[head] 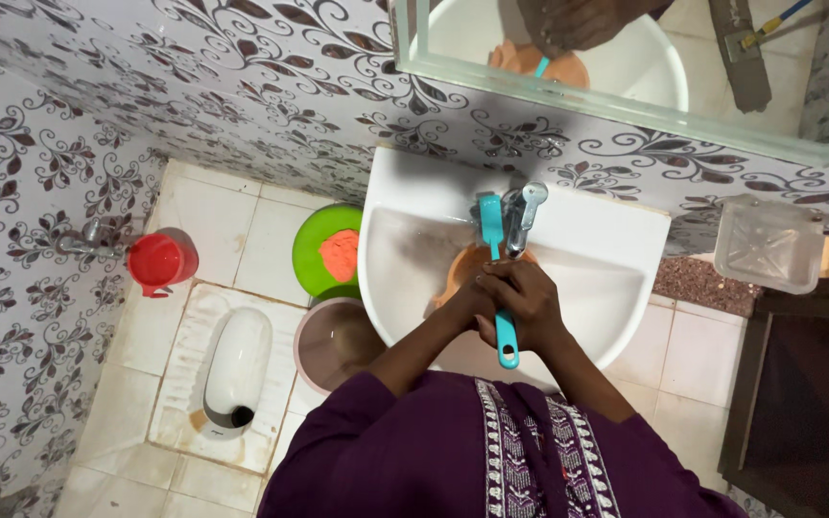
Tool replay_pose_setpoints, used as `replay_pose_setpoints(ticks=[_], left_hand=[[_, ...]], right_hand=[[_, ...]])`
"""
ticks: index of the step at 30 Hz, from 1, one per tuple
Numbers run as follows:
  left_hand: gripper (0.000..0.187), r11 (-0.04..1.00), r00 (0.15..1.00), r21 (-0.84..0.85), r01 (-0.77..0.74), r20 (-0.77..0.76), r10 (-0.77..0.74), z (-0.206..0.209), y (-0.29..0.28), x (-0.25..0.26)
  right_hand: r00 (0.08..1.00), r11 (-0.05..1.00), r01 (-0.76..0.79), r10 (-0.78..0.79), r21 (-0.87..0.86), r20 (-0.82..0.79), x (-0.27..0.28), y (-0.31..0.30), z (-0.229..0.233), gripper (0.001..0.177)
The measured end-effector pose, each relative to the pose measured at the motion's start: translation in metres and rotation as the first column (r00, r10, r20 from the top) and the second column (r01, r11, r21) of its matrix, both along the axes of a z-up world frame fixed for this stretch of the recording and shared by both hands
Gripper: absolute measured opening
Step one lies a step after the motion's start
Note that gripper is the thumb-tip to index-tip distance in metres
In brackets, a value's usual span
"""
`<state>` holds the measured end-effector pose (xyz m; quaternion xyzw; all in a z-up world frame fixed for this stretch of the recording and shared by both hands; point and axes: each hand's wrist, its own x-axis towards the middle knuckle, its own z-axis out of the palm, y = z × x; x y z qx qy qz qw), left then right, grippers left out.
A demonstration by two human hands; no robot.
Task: The person stands at a bathroom sink and uses a blue scrubbing brush to clean the inside of an orange plastic bowl. They repeatedly scrub the bowl under running water from the faucet, creating suds, and rinse the bowl and brush multiple times.
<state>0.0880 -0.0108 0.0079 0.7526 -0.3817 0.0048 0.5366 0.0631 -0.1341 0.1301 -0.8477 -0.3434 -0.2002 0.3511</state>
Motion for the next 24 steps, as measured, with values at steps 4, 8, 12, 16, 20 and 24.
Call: replay_pose_setpoints(ticks=[4,8,12,16,20,24], left_hand=[[0.027,0.998,0.999,0.055,0.033,-0.045,-0.03,-0.023,0.004,0.034],[0.029,0.986,0.997,0.152,0.067,-0.037,-0.062,-0.032,0.004,0.067],[0.031,0.994,0.99,0.09,0.065,-0.134,-0.053,-0.031,0.003,0.046],[0.033,0.999,0.995,-0.026,-0.024,-0.093,0.022,-0.021,0.003,0.023],[0.035,0.996,0.995,-0.063,-0.064,-0.084,0.058,-0.02,0.004,0.021],[0.037,0.999,0.992,-0.046,-0.011,-0.127,0.005,-0.033,0.007,0.043]], right_hand=[[1.0,1.0,0.017,-0.017,-0.017,0.012,0.025,-0.001,-0.005,0.049],[1.0,1.0,0.011,-0.011,0.013,0.005,0.048,0.0,0.001,0.046],[0.999,0.998,0.041,-0.042,-0.044,-0.021,0.031,-0.001,0.006,0.048],[0.997,0.997,0.064,-0.066,-0.042,-0.039,0.005,0.003,0.01,0.05],[0.999,0.998,0.044,-0.045,-0.034,-0.007,0.008,0.007,0.007,0.049],[0.999,0.998,0.033,-0.034,-0.058,-0.031,0.034,0.005,0.002,0.049]])
